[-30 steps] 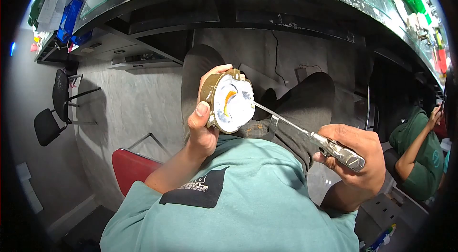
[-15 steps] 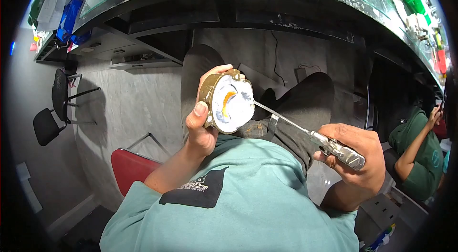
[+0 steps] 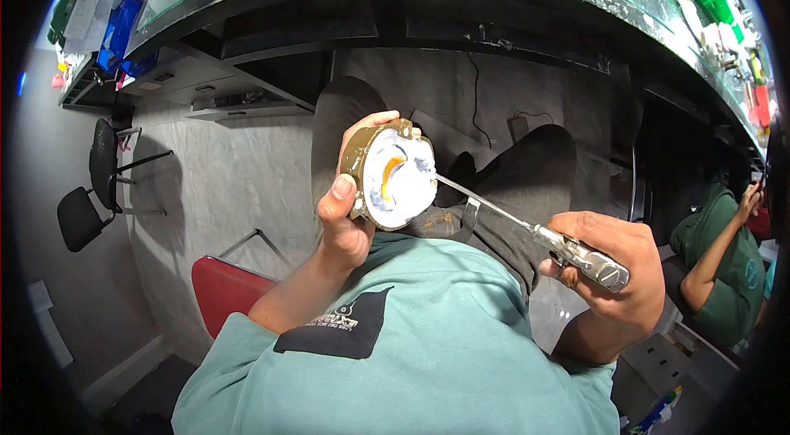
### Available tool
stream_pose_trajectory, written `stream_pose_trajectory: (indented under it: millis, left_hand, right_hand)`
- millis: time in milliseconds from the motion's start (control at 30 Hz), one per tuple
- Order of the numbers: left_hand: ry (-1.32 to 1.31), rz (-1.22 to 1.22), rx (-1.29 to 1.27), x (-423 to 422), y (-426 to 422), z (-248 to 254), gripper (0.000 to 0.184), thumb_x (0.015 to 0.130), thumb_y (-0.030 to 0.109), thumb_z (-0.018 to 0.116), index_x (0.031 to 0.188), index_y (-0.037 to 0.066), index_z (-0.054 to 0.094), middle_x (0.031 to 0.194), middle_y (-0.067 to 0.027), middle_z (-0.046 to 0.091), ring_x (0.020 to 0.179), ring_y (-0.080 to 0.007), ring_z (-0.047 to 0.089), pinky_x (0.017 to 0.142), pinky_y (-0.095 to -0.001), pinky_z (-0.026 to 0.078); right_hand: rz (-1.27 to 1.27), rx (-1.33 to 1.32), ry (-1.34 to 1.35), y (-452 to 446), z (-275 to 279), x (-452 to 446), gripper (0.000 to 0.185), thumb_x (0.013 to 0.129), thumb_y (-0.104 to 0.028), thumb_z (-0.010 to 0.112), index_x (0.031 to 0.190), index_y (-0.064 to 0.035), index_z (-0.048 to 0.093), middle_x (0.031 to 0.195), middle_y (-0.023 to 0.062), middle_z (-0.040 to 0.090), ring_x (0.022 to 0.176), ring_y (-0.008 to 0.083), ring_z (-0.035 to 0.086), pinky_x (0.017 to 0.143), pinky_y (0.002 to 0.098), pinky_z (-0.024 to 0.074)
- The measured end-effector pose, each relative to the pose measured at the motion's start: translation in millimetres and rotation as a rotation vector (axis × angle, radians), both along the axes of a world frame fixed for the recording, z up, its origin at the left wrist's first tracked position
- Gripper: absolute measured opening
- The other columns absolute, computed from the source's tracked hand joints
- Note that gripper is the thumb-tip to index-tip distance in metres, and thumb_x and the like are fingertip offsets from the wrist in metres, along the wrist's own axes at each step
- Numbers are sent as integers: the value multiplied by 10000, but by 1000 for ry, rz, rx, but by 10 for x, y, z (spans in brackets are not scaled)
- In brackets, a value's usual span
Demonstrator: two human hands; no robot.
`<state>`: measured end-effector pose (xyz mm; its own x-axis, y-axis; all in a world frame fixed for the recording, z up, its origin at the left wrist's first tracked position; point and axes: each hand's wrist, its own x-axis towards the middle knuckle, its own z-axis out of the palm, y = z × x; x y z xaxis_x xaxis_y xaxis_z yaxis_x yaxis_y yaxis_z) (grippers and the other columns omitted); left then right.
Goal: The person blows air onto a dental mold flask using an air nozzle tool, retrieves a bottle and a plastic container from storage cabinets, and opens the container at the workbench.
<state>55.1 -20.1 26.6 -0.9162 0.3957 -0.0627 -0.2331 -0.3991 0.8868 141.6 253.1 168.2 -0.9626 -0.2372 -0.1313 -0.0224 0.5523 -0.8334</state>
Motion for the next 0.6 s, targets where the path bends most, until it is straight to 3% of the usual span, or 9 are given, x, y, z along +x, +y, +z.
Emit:
stream_pose_trajectory:
  millis: [467, 600]
  left_hand:
    - [31, 10, -1, -9, 15, 22, 893, 906, 676, 375, 1504, 13, 418, 1386, -255, 587, 1288, -317, 611, 1079, -439, 529]
    - [-37, 4, 20, -5, -3, -7, 926, 905, 718, 355, 1503, 13, 413, 1388, -260, 578, 1261, -329, 626, 981, -492, 594]
  right_hand:
    - [37, -49, 10, -17, 6, -18, 291, 814, -123, 828, 1052, 16, 732, 939, 144, 748, 795, 261, 748, 683, 340, 574]
    - [-1, -38, -11, -35, 47, -30, 292, 802, -102, 821, 1054, 15, 730, 949, 149, 749, 805, 270, 750, 701, 342, 579]
